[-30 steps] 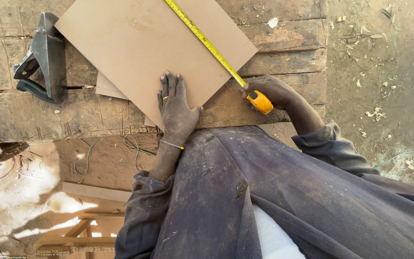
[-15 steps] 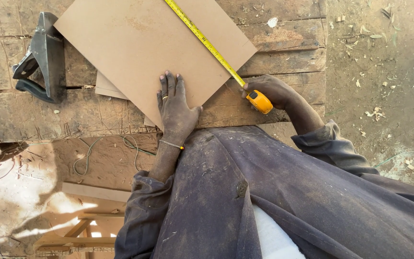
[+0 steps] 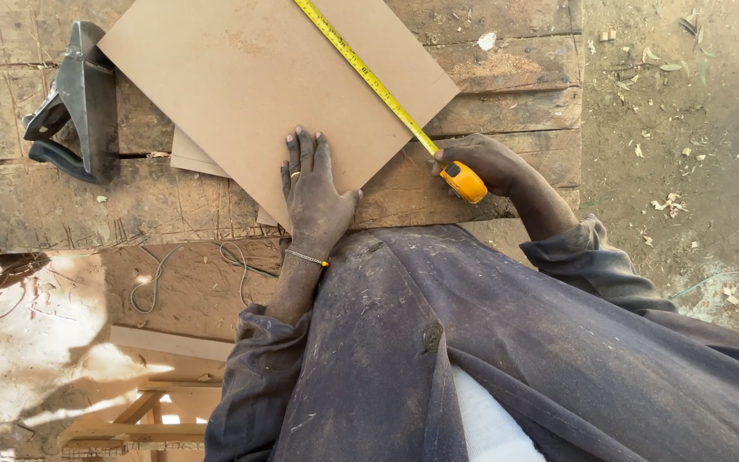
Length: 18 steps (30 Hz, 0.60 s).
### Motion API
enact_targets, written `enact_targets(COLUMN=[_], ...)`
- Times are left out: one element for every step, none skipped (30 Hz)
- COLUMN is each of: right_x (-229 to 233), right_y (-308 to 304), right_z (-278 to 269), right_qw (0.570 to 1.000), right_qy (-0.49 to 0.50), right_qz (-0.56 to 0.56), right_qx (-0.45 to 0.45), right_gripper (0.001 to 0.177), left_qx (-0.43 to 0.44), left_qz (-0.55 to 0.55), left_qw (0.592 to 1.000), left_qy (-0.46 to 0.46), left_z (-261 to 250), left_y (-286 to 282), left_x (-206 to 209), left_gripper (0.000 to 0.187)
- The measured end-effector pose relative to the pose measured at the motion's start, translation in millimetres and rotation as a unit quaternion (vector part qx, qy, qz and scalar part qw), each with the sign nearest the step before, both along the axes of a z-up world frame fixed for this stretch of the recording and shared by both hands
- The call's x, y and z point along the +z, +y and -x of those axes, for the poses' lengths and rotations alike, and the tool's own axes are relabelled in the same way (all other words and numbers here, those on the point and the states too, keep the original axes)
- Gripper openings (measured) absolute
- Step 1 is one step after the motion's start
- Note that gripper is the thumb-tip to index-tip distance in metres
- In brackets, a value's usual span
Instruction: The person marks a small piece of wood with a pencil, then uses a tape measure to measure the length and width of a larger rectangular board. The person repositions the tape measure multiple times to measure different sides of the board.
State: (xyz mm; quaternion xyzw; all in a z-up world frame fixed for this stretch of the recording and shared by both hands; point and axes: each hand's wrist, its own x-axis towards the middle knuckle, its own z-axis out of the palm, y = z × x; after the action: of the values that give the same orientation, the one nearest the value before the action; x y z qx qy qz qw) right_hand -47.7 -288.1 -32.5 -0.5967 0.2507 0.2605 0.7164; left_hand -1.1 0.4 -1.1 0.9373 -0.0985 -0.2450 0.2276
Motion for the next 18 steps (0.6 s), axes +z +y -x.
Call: enact_targets(right_x=[-4.5,-9.0,-13.6,-14.9,-16.0,-16.9,-16.3,-15.6,-15.0,-11.9,-9.2,-6.5,-8.3,-10.3,-12.2,-12.1,-12.0,-11.9], right_y=[-1.4,-2.8,-4.0,-4.6,-5.2,-5.8,-6.4,-6.9,-6.8,-6.3,-5.0,-3.8,-4.4,-5.0,-6.0,-5.3,-4.9,-4.5], right_z=[-0.3,-0.7,-1.0,-0.4,-1.3,-2.2,-2.1,-2.1,-3.2,-2.6,-1.7,-0.8,-0.3,0.2,0.7,-0.6,-0.8,-1.0], right_qw=[1.0,1.0,1.0,1.0,1.0,1.0,1.0,1.0,1.0,1.0,1.0,1.0,1.0,1.0,1.0,1.0,1.0,1.0], right_qy=[0.0,-0.004,-0.007,-0.007,-0.006,-0.005,-0.006,-0.003,-0.001,-0.004,0.001,0.006,0.005,0.007,0.009,0.008,0.006,0.004], right_qz=[0.0,0.0,-0.001,-0.001,0.002,0.004,0.005,0.004,0.003,0.003,0.003,0.004,0.003,-0.001,-0.004,-0.005,-0.006,-0.007], right_qx=[0.0,0.002,0.004,0.004,0.003,0.002,0.003,0.0,-0.001,0.001,0.0,-0.001,0.001,-0.001,-0.003,-0.001,-0.004,-0.007], right_gripper=[0.026,0.027,0.027,0.027,0.027,0.027,0.027,0.027,0.027,0.027,0.027,0.026,0.026,0.026,0.026,0.026,0.025,0.025], left_qx=[0.0,0.0,0.0,0.0,0.0,-0.001,0.001,0.0,0.0,0.002,0.001,0.0,0.002,0.0,-0.001,0.001,-0.001,-0.003], left_qz=[0.0,0.0,0.0,0.0,0.0,0.0,0.001,-0.002,-0.005,-0.005,-0.004,-0.003,-0.004,-0.005,-0.005,-0.005,-0.003,-0.001], left_qw=[1.0,1.0,1.0,1.0,1.0,1.0,1.0,1.0,1.0,1.0,1.0,1.0,1.0,1.0,1.0,1.0,1.0,1.0], left_qy=[0.0,-0.001,-0.001,-0.001,0.005,0.011,0.01,0.014,0.017,0.014,0.017,0.021,0.019,0.021,0.022,0.021,0.017,0.013], left_z=[-0.3,-0.6,-0.7,-0.1,-0.7,-1.3,-1.2,-1.2,-1.6,-2.0,-1.9,-1.9,-1.6,-1.4,-1.1,-1.4,-1.0,-0.6], left_y=[-0.1,-0.2,-0.1,-0.2,-0.4,-0.5,-1.2,-1.7,-1.5,-1.7,-1.3,-0.8,-0.7,-0.8,-1.1,-0.7,-0.6,-0.7], left_x=[-0.2,-0.3,-0.4,0.8,2.3,3.9,5.1,6.4,7.9,6.5,5.2,3.8,4.9,6.0,6.9,6.4,5.8,5.1], left_gripper=[0.107,0.107,0.107,0.107,0.107,0.106,0.106,0.107,0.107,0.107,0.107,0.107,0.107,0.108,0.108,0.108,0.108,0.108])
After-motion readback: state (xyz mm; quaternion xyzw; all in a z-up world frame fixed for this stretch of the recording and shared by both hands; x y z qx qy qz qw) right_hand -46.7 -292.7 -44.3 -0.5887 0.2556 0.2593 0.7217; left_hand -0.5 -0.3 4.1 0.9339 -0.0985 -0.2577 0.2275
